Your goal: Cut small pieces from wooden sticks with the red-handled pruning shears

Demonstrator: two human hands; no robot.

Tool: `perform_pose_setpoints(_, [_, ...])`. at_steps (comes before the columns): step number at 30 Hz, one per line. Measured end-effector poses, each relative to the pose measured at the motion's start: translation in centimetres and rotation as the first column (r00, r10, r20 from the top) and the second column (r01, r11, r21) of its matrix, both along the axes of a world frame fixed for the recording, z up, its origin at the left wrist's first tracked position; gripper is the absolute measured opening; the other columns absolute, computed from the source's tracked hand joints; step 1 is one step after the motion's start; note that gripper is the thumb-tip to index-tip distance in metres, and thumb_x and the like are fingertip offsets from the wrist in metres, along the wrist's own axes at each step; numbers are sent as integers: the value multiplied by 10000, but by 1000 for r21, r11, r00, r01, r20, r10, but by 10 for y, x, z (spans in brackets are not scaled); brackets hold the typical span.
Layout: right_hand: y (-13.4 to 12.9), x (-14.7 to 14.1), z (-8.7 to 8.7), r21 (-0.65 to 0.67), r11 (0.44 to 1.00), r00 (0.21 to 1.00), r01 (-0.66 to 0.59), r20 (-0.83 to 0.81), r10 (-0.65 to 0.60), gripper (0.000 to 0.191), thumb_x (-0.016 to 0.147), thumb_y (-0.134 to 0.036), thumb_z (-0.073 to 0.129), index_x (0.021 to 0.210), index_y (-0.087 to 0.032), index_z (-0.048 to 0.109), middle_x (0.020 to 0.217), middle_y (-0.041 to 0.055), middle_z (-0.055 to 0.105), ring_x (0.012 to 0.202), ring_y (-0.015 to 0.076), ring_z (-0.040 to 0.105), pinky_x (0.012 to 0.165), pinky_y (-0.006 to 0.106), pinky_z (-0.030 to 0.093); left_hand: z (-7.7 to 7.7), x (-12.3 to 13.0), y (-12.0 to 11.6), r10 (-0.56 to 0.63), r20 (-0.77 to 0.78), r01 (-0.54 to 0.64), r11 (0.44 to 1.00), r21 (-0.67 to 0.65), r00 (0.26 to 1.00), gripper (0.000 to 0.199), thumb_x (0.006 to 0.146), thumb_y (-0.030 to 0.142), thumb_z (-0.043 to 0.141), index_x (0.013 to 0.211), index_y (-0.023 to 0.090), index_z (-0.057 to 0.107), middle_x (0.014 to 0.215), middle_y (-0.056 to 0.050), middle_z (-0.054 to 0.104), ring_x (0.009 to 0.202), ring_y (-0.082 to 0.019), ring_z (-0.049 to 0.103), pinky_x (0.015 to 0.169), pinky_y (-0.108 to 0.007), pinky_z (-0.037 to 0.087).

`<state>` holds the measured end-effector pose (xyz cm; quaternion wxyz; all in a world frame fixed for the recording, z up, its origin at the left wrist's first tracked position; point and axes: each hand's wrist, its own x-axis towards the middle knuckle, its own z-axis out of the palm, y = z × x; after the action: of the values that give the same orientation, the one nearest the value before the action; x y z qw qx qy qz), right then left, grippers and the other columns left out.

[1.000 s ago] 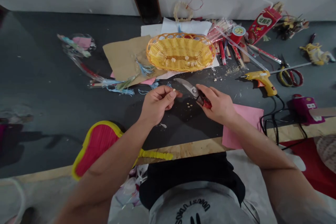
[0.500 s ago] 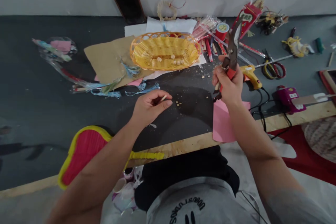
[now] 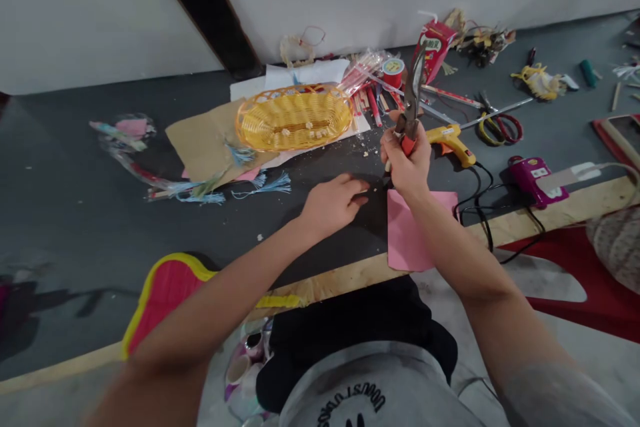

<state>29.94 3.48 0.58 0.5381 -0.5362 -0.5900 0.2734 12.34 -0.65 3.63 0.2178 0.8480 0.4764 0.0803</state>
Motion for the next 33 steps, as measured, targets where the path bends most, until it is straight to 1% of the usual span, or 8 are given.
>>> perform_pose_setpoints(2, [2,1,-1,18,1000,1000,12,-29,-11,454,1029,-563,348,1418,-330,385,887,14,554,641,169,573,637,385,576,2,22,7,-14,-122,16,1000,15,992,302,968,317,562,1219,258,719,1210,-87,715,1042,-265,711,779,-337,534])
perform_pose_setpoints(5, [5,2,-1,40,999,996,35,-78,-32,440,1019,-570,350,1382,-326,398,844,2,510,611,164,532,601,366,553,2,41,13,-31,-204,37,999,26,978,297,972,335,548,1181,233,733,1159,-94,724,960,-274,731,713,-341,526])
perform_pose_setpoints(12, [8,3,-4,39,999,996,25,-91,-22,424,1023,-546,376,1383,-322,399,839,1,519,605,163,541,593,360,557,-4,44,17,-59,-236,71,997,39,970,334,1000,253,445,1150,204,739,1106,-122,737,910,-274,737,707,-358,523])
perform_pose_setpoints(16, [7,3,-6,80,997,994,-23,-108,31,423,1017,-542,431,1376,-319,421,856,2,542,594,151,546,567,335,537,6,30,14,-56,-247,65,998,27,967,324,1004,266,443,1133,212,735,1122,-111,746,981,-280,724,759,-361,523])
perform_pose_setpoints(21, [9,2,-12,153,986,977,-63,-193,92,366,968,-579,559,1222,-318,522,801,-12,554,544,129,524,501,295,492,15,-8,7,-3,-263,4,1000,3,965,289,985,240,455,1062,180,728,1044,-107,745,1008,-278,708,808,-360,515])
perform_pose_setpoints(26, [7,-1,-16,127,988,976,-85,-191,108,342,964,-525,588,1230,-319,527,864,3,615,591,145,582,545,316,533,5,-39,-1,58,-162,-59,998,-3,985,257,960,246,487,1007,168,727,1008,-106,740,991,-285,702,823,-371,514])
perform_pose_setpoints(30, [4,-1,-15,120,988,976,-102,-180,123,300,963,-458,603,1215,-309,538,856,0,616,565,140,571,515,313,523,-3,-49,-6,94,-64,-95,995,-12,994,272,943,224,489,1055,167,730,1048,-108,752,1026,-286,702,869,-380,516])
perform_pose_setpoints(33, [4,0,-14,109,987,978,-116,-159,133,284,971,-430,593,1222,-310,534,827,-9,606,558,143,573,509,317,526,-3,-56,-9,104,30,-104,994,9,994,283,928,193,483,1066,167,729,1065,-105,753,1039,-268,700,884,-364,515])
